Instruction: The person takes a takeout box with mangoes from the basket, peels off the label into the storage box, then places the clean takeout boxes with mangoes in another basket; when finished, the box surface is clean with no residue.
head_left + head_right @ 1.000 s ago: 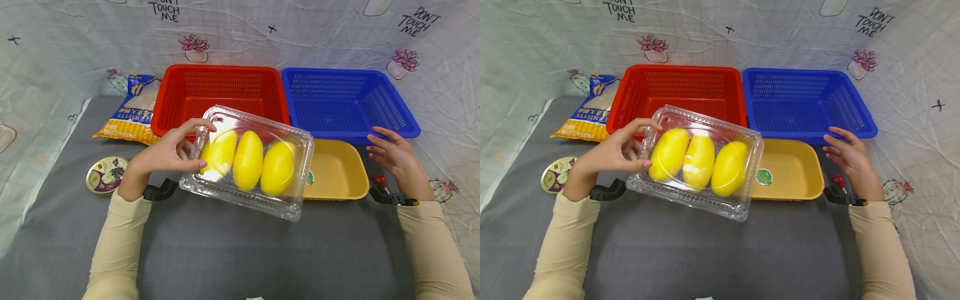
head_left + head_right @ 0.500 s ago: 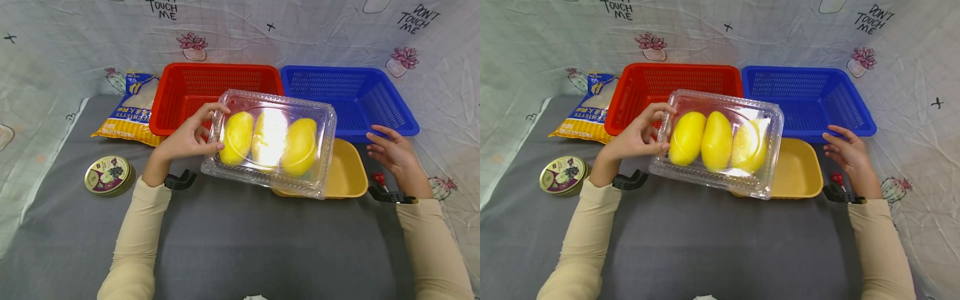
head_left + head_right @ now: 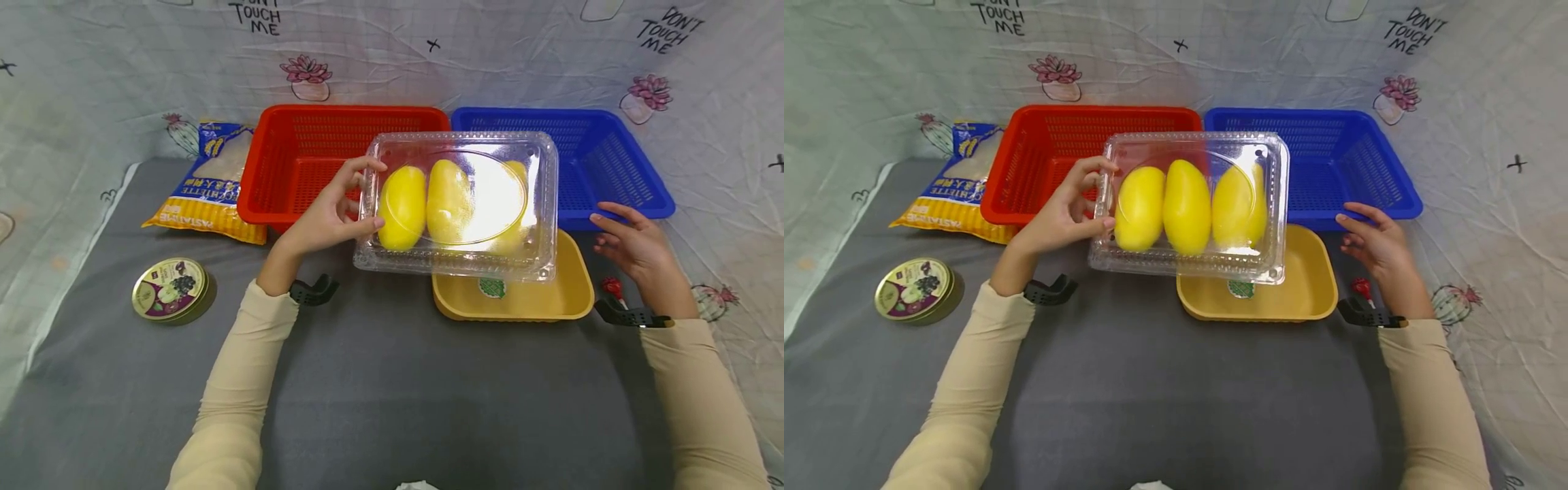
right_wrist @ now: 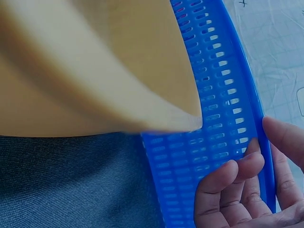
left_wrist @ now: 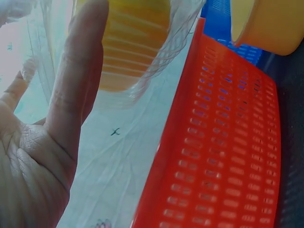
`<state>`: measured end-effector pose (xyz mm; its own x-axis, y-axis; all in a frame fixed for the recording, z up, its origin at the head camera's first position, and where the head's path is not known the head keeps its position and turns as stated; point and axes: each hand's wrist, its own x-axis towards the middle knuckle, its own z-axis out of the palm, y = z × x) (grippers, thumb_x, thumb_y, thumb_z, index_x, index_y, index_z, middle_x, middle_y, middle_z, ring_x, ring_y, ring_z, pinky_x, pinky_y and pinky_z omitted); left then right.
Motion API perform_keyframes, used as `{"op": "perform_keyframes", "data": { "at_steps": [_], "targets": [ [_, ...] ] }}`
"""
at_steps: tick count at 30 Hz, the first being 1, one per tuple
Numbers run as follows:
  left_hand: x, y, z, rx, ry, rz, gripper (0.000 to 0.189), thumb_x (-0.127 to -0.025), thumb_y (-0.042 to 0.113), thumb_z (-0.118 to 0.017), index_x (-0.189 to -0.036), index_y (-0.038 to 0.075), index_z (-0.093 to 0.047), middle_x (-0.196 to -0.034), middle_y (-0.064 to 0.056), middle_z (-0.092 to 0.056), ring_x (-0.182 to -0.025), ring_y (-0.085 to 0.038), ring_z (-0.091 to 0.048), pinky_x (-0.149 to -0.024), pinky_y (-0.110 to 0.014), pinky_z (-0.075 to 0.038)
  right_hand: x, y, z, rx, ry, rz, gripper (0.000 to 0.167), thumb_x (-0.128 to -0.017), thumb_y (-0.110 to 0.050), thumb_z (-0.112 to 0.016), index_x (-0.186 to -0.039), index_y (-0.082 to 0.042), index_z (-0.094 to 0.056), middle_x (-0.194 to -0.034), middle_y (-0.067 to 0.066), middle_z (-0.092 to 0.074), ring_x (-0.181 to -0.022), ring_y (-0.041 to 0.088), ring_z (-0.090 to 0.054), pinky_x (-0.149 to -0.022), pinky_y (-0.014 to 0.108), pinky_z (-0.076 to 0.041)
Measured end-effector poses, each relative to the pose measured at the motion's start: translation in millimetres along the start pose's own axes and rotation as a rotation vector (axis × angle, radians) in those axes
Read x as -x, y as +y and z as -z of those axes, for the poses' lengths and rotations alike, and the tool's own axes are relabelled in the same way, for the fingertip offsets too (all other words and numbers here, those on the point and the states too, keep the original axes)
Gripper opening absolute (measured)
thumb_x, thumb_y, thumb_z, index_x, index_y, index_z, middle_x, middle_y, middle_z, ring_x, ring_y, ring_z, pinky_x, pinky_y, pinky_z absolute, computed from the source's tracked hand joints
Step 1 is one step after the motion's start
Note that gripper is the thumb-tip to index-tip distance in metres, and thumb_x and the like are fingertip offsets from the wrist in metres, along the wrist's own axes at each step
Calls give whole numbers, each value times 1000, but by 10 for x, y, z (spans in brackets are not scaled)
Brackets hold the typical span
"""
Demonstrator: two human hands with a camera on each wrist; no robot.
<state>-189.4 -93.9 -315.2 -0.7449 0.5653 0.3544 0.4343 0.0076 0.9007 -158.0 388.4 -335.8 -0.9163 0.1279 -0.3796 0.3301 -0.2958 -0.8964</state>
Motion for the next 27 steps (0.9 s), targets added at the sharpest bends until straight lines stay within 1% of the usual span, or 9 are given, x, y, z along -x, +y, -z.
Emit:
{"op": "perform_keyframes", "data": {
  "at_steps": [3, 5, 9, 12, 16, 21, 24, 27],
  "targets": [
    [-63, -32, -21, 12, 11, -8, 71, -79, 2, -71, -139, 8, -33, -126, -12, -42, -76, -34, -62, -61, -39, -60, -15, -1, -2, 16, 4, 8, 21, -88, -5, -70, -101, -21, -72, -71, 0, -67, -54, 15, -60, -58, 26, -56],
    [-104, -44, -44, 8, 20, -12, 71, -79, 3, -71, -139, 9, -33, -127, -12, -42, -80, -34, -62, -63, -39, -60, -29, 4, -1, 22, 9, 11, 20, -87, -5, -71, -100, -21, -72, -71, 0, -67, -54, 15, -59, -57, 27, -56],
    [-189, -65, -103, 1, 36, 2, 71, -80, 5, -71, -140, 11, -33, -131, -11, -39, -83, -34, -60, -63, -37, -60, -49, 19, 9, 2, 2, 21, 19, -87, -3, -71, -96, -19, -74, -70, 0, -67, -52, 17, -58, -55, 29, -55],
    [-263, -78, -142, 10, 44, 5, 71, -81, 6, -71, -140, 13, -32, -128, -13, -39, -80, -34, -61, -61, -37, -60, -35, 15, 15, -6, -9, 32, 20, -87, -1, -70, -96, -19, -74, -70, 1, -67, -52, 16, -58, -55, 28, -56],
    [-351, -115, -183, 33, 66, -19, 71, -81, 6, -70, -141, 12, -32, -116, -15, -41, -71, -33, -64, -58, -37, -59, -23, 9, 19, -15, -18, 39, 21, -88, -1, -69, -99, -18, -73, -70, 2, -67, -51, 16, -58, -55, 28, -56],
    [-428, -182, -222, 47, 118, -54, 70, -82, 5, -69, -141, 9, -31, -110, -13, -41, -60, -29, -60, -55, -34, -58, -36, 5, 16, -15, -24, 32, 20, -88, -1, -69, -98, -17, -73, -69, 1, -66, -51, 17, -57, -55, 29, -56],
    [-471, -227, -246, 56, 134, -46, 70, -83, 5, -68, -141, 10, -31, -109, -13, -41, -57, -26, -58, -54, -33, -58, -40, 6, 12, -11, -4, 18, 20, -87, -1, -70, -96, -18, -74, -69, 1, -65, -51, 17, -56, -54, 29, -56],
    [-529, -260, -266, 64, 134, -31, 69, -84, 6, -68, -142, 13, -31, -109, -12, -40, -52, -27, -55, -53, -33, -58, -43, 3, 11, -30, 21, 8, 21, -86, 0, -71, -93, -19, -75, -69, 1, -65, -50, 17, -55, -52, 29, -55]
  ]
}}
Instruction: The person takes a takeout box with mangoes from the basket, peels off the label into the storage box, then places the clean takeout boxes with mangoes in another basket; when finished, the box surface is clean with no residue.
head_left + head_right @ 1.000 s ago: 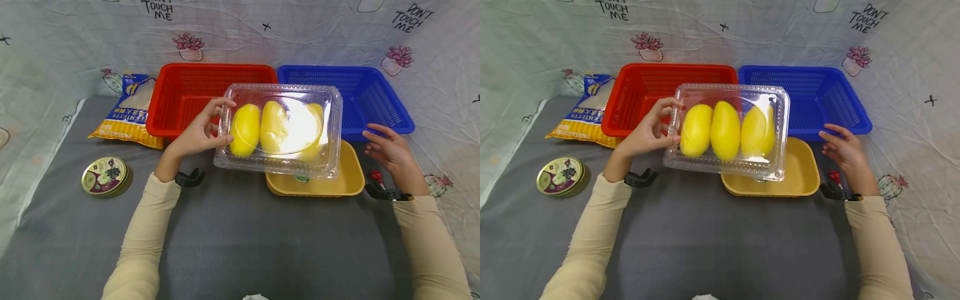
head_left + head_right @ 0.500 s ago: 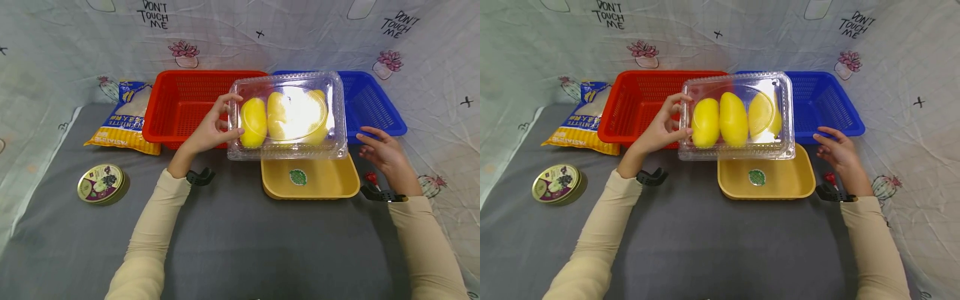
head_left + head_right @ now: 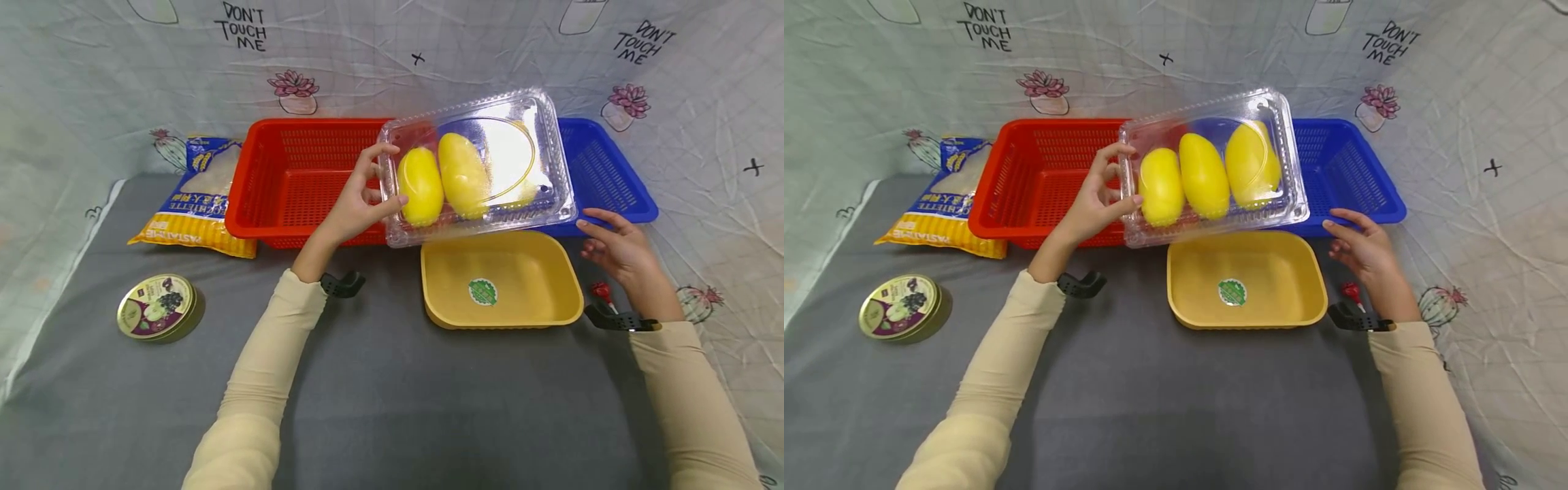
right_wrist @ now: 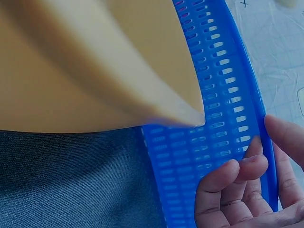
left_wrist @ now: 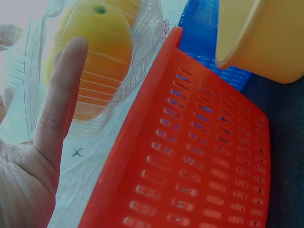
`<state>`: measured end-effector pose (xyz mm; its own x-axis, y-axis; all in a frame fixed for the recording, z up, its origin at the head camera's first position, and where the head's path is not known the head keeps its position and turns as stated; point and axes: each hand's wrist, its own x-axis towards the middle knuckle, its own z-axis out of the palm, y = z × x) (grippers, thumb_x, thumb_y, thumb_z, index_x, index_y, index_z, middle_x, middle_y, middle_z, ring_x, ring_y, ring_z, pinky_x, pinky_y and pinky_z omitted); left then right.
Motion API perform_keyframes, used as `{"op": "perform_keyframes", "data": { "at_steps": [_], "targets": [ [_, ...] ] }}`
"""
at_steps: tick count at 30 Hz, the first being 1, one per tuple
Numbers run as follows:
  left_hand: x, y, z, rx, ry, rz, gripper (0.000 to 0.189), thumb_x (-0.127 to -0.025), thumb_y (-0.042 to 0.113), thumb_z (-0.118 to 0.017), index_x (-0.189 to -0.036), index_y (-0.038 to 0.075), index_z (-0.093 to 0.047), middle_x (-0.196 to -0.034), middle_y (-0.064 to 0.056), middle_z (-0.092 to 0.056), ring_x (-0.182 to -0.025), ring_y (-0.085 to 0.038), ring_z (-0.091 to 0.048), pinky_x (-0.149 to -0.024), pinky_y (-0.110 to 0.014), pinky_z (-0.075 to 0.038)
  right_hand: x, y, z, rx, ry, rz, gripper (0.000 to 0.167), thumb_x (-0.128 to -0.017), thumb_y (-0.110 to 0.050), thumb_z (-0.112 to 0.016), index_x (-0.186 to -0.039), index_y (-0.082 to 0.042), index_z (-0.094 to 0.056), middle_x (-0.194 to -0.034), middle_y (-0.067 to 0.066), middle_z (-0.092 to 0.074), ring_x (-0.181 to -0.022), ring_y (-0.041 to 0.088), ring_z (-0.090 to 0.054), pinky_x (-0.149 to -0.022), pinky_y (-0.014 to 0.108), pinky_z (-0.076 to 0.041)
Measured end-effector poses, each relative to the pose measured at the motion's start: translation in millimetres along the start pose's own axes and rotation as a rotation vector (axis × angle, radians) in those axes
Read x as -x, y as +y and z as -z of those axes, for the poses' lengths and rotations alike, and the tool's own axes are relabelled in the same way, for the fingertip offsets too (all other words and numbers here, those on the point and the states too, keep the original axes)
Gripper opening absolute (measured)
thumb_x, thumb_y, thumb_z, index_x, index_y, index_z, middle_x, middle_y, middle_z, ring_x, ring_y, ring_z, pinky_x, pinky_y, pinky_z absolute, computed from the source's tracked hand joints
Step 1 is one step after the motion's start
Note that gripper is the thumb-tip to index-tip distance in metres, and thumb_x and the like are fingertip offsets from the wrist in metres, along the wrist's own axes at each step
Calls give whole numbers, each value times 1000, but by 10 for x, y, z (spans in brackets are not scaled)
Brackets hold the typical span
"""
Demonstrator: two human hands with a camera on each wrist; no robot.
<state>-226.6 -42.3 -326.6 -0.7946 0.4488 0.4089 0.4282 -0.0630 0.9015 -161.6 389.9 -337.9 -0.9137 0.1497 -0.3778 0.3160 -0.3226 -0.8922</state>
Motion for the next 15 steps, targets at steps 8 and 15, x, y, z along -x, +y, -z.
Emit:
{"op": "perform_keyframes", "data": {
  "at_steps": [8, 15],
  "targets": [
    [-135, -60, -96, 25, 9, 12, 69, -84, 6, -68, -142, 13, -32, -110, -10, -39, -51, -31, -52, -54, -34, -58, -6, 14, 15, 12, 20, -9, 21, -85, -2, -73, -93, -21, -74, -68, 1, -65, -50, 17, -54, -53, 29, -55],
    [-255, -88, -207, 42, 36, 8, 68, -86, 7, -67, -143, 14, -31, -115, -9, -40, -53, -30, -53, -54, -33, -58, -26, 14, 29, -11, 1, -2, 22, -86, 0, -70, -95, -20, -74, -66, 2, -63, -48, 17, -53, -51, 29, -53]
  ]
}}
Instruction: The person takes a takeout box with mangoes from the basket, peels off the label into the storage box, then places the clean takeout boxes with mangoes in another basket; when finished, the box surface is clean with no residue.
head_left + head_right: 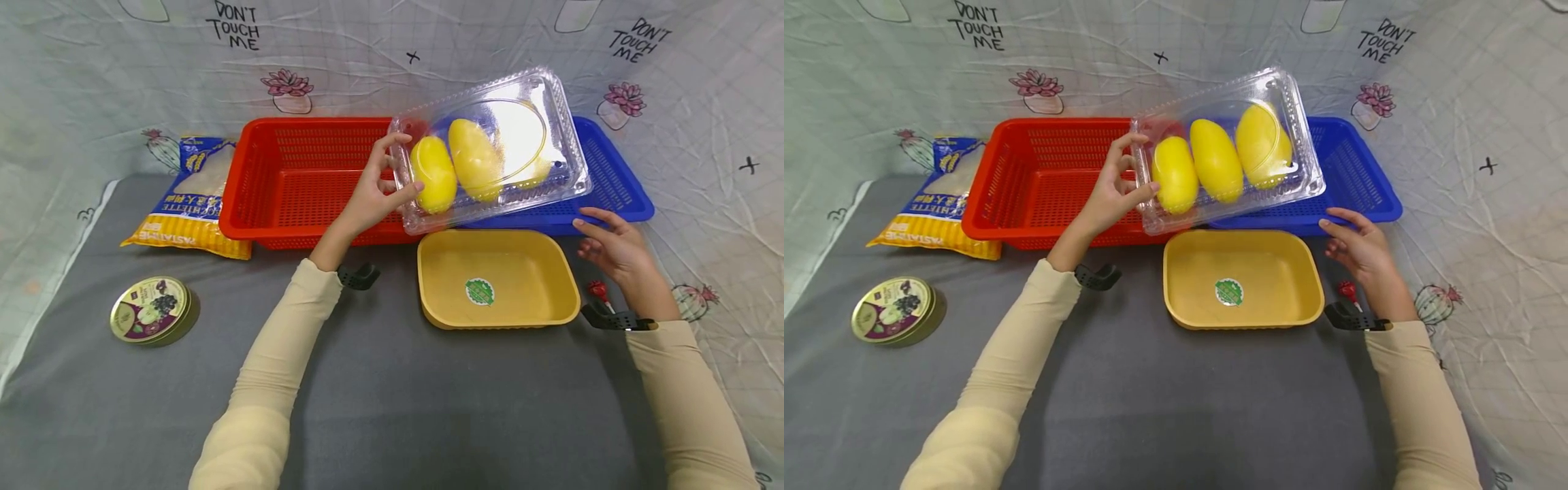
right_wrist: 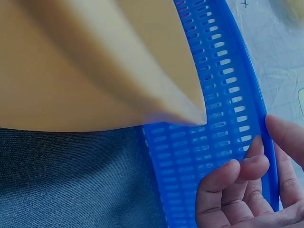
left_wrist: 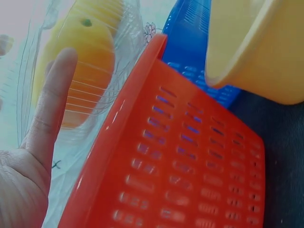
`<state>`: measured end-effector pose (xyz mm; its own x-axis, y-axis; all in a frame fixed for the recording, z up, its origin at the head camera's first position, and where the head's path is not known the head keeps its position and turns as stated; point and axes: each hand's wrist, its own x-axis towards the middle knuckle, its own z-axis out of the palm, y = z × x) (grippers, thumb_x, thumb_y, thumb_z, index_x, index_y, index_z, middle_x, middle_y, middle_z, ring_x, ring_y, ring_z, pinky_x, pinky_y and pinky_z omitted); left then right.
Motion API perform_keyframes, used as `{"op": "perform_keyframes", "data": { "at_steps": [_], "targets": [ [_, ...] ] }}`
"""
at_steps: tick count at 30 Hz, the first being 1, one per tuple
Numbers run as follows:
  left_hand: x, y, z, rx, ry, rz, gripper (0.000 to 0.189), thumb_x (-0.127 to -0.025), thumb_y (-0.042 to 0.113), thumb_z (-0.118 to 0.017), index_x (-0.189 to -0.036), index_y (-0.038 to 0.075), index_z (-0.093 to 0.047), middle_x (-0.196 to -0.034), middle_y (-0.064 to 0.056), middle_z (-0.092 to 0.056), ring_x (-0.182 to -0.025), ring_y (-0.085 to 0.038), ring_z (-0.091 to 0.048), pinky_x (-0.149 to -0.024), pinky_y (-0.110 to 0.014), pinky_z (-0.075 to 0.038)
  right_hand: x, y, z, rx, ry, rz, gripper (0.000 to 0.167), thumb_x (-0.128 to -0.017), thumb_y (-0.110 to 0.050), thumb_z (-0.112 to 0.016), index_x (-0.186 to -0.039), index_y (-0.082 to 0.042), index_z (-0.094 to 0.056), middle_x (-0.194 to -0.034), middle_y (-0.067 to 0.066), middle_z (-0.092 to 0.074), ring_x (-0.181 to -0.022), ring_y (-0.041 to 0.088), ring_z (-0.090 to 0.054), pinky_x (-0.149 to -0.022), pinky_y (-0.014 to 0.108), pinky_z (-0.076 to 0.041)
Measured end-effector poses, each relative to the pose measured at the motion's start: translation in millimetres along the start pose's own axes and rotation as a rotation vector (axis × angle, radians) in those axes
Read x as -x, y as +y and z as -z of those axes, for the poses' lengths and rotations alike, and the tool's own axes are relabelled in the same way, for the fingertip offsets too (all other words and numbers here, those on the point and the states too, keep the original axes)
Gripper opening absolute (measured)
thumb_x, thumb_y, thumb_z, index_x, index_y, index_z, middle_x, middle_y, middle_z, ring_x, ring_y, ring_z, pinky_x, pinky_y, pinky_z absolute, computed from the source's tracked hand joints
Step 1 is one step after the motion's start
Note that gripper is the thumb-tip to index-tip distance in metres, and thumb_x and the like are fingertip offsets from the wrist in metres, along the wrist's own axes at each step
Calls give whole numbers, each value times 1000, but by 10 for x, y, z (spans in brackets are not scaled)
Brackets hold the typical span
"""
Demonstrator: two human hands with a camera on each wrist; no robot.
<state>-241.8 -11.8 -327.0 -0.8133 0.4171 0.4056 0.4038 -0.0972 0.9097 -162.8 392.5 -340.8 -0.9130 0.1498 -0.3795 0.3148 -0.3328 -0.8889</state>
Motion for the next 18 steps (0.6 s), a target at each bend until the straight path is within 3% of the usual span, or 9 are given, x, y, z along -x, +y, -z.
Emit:
{"op": "perform_keyframes", "data": {
  "at_steps": [6, 12, 18],
  "targets": [
    [-86, -31, -95, 12, 4, 3, 68, -85, 8, -68, -143, 14, -32, -114, -10, -42, -54, -29, -54, -53, -35, -58, 6, 1, 0, 7, 4, -1, 22, -86, -1, -72, -95, -20, -74, -66, 2, -63, -48, 18, -53, -52, 29, -53],
    [-186, -71, -191, 20, -9, 22, 68, -86, 9, -68, -143, 15, -32, -135, -8, -39, -57, -21, -52, -52, -33, -57, 19, -4, -7, 17, 17, -3, 20, -85, -2, -73, -93, -20, -74, -67, 1, -64, -49, 18, -53, -52, 28, -53],
    [-266, -59, -271, 44, -44, 58, 67, -88, 11, -67, -143, 17, -30, -142, -5, -34, -45, -21, -51, -51, -35, -56, 18, -5, -14, 13, 16, 1, 21, -85, -1, -73, -95, -19, -73, -68, 1, -65, -49, 18, -53, -52, 29, -53]
  ]
}}
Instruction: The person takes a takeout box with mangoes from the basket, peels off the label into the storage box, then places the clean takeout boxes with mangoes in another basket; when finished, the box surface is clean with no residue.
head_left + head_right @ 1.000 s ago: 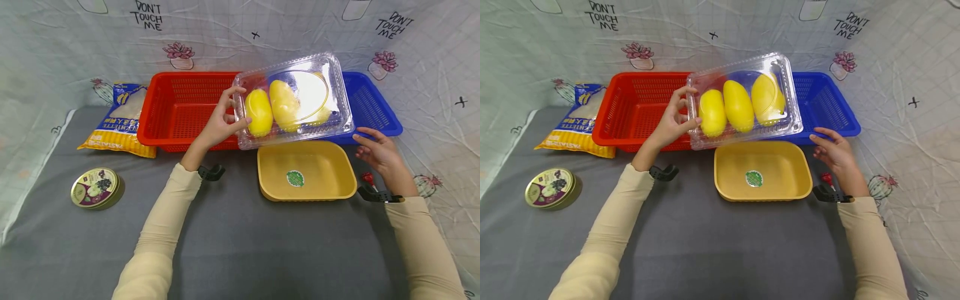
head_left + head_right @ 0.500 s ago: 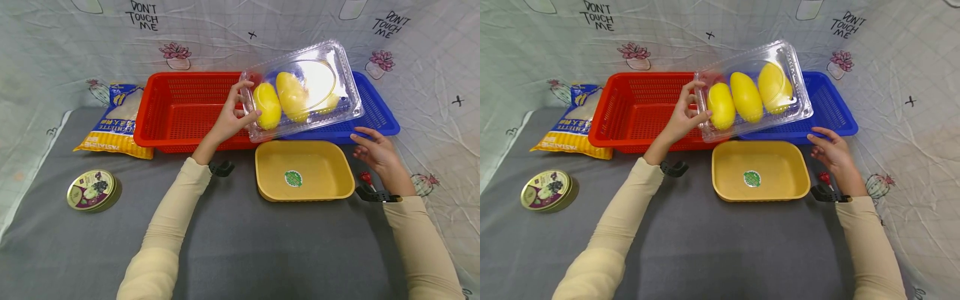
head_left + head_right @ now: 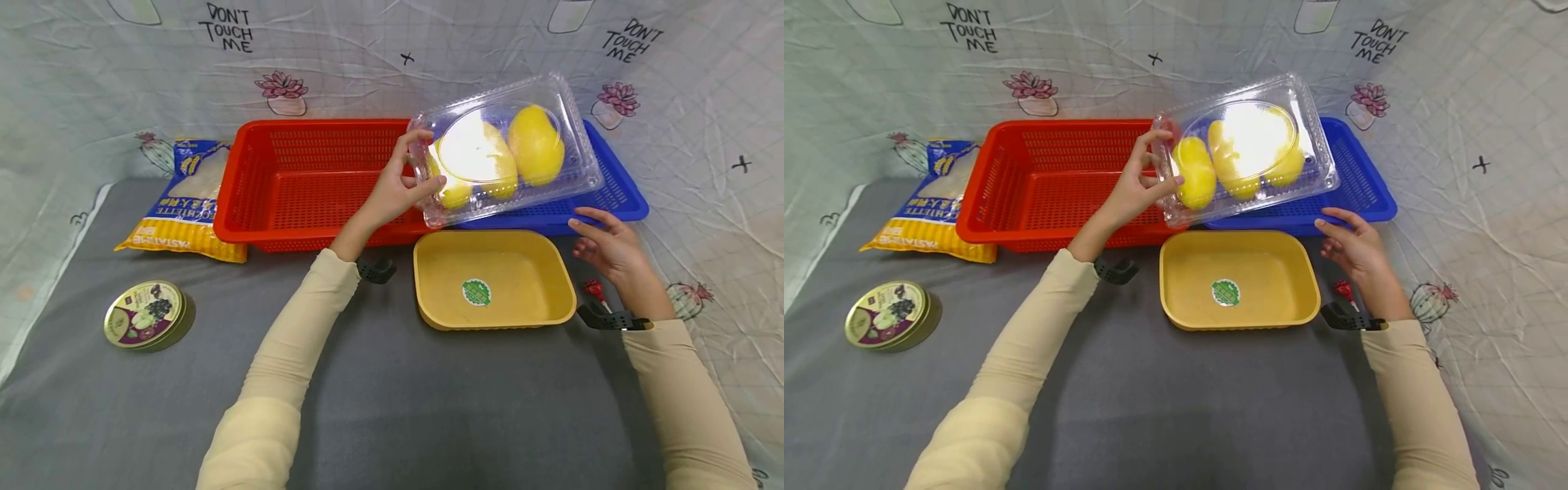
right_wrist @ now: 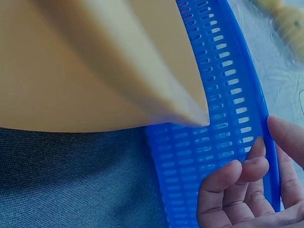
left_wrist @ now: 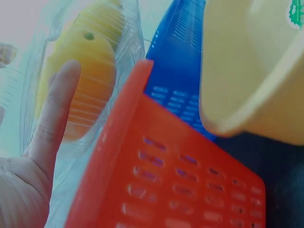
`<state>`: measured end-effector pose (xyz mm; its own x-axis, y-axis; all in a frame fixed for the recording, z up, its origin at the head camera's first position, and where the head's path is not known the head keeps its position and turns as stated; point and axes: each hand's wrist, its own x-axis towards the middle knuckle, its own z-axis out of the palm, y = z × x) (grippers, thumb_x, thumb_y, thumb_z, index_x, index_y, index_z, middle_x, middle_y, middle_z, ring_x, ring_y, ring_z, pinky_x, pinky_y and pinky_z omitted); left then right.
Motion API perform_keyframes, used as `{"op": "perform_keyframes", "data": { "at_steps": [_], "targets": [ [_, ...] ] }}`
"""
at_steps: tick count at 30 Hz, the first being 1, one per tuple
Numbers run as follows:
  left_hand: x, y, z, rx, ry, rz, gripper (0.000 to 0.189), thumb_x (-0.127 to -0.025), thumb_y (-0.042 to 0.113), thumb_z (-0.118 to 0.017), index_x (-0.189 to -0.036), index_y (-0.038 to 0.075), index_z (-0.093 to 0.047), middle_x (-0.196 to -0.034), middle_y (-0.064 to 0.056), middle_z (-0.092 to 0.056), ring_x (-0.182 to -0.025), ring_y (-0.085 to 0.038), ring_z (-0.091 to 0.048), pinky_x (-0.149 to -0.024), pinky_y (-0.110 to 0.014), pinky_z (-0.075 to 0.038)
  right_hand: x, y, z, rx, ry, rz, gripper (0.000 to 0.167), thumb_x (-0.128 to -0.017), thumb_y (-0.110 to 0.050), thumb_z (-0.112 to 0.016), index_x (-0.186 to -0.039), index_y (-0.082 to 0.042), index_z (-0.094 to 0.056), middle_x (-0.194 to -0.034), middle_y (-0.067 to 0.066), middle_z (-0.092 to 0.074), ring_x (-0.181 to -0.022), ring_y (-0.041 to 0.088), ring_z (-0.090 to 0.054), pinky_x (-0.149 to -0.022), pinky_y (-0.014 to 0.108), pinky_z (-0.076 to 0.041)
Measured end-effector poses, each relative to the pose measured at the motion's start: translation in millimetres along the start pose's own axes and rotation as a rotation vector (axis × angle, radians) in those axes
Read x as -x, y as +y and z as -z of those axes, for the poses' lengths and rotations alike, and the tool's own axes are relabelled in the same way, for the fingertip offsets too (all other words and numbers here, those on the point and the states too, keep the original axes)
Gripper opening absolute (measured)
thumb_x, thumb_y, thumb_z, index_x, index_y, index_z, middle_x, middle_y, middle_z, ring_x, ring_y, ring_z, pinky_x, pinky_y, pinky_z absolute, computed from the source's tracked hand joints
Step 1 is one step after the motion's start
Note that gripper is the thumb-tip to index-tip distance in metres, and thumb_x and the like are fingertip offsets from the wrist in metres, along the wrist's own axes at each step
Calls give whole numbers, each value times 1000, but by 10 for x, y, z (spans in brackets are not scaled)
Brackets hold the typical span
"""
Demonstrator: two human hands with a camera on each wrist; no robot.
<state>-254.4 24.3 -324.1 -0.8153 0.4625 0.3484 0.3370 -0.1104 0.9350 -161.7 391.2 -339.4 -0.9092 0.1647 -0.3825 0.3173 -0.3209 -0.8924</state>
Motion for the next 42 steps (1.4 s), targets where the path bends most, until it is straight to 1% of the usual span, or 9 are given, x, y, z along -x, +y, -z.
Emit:
{"op": "perform_keyframes", "data": {
  "at_steps": [2, 6, 11, 14, 19, 25, 30, 36, 42],
  "targets": [
    [-28, 12, -40, -1, -8, 4, 67, -88, 11, -67, -144, 17, -29, -146, -8, -32, -45, -22, -52, -53, -39, -56, 6, -2, 14, -7, -2, 2, 21, -85, -1, -72, -96, -19, -73, -68, 1, -65, -49, 18, -52, -52, 29, -53],
    [-99, 38, -122, -9, -5, 20, 69, -89, 12, -69, -144, 17, -29, -149, -9, -30, -49, -27, -58, -54, -39, -57, 21, -4, 31, -22, -15, 16, 21, -86, 0, -71, -98, -17, -72, -69, 2, -66, -49, 18, -52, -52, 29, -53],
    [-190, 45, -194, -15, 16, 51, 67, -89, 15, -69, -143, 19, -30, -124, -13, -41, -54, -27, -63, -55, -36, -58, 18, 9, 16, -8, -37, 38, 20, -88, -1, -69, -100, -16, -70, -67, 1, -64, -50, 17, -54, -54, 28, -55],
    [-241, 32, -239, -27, 18, 59, 65, -90, 17, -69, -143, 20, -31, -110, -14, -40, -54, -29, -63, -56, -38, -58, 6, 13, 10, 3, -19, 37, 20, -87, -2, -70, -99, -17, -71, -65, 1, -61, -50, 16, -52, -54, 28, -54],
    [-317, -4, -320, -62, 19, 81, 65, -90, 21, -69, -143, 21, -32, -119, -11, -43, -54, -35, -61, -59, -41, -59, -3, 12, 13, 18, 10, 34, 20, -86, -3, -72, -97, -19, -72, -64, 0, -61, -49, 16, -50, -53, 28, -52],
    [-382, -24, -408, -97, 23, 107, 65, -90, 23, -70, -143, 20, -33, -95, -13, -40, -54, -31, -60, -58, -40, -59, -8, 9, 11, 47, 31, 32, 20, -84, -6, -75, -96, -22, -71, -63, -1, -60, -50, 16, -48, -55, 27, -50],
    [-435, -90, -451, -117, 4, 149, 66, -90, 23, -70, -145, 20, -31, -92, -12, -41, -56, -27, -60, -59, -38, -59, -34, 19, -1, 41, 3, 48, 19, -86, -5, -72, -100, -19, -70, -63, 0, -60, -51, 15, -51, -56, 26, -52],
    [-497, -210, -530, -127, 1, 206, 65, -91, 26, -70, -144, 22, -32, -80, -14, -50, -56, -27, -62, -58, -36, -59, -29, 23, 10, 22, -21, 53, 19, -87, -4, -71, -102, -17, -70, -63, 0, -60, -51, 14, -52, -57, 26, -54],
    [-607, -261, -623, -182, -8, 237, 64, -91, 26, -69, -143, 22, -31, -66, -13, -57, -53, -28, -63, -57, -35, -58, -26, 19, 32, -10, -26, 52, 20, -87, -2, -70, -101, -16, -71, -63, 1, -61, -51, 16, -53, -55, 28, -54]
  ]
}}
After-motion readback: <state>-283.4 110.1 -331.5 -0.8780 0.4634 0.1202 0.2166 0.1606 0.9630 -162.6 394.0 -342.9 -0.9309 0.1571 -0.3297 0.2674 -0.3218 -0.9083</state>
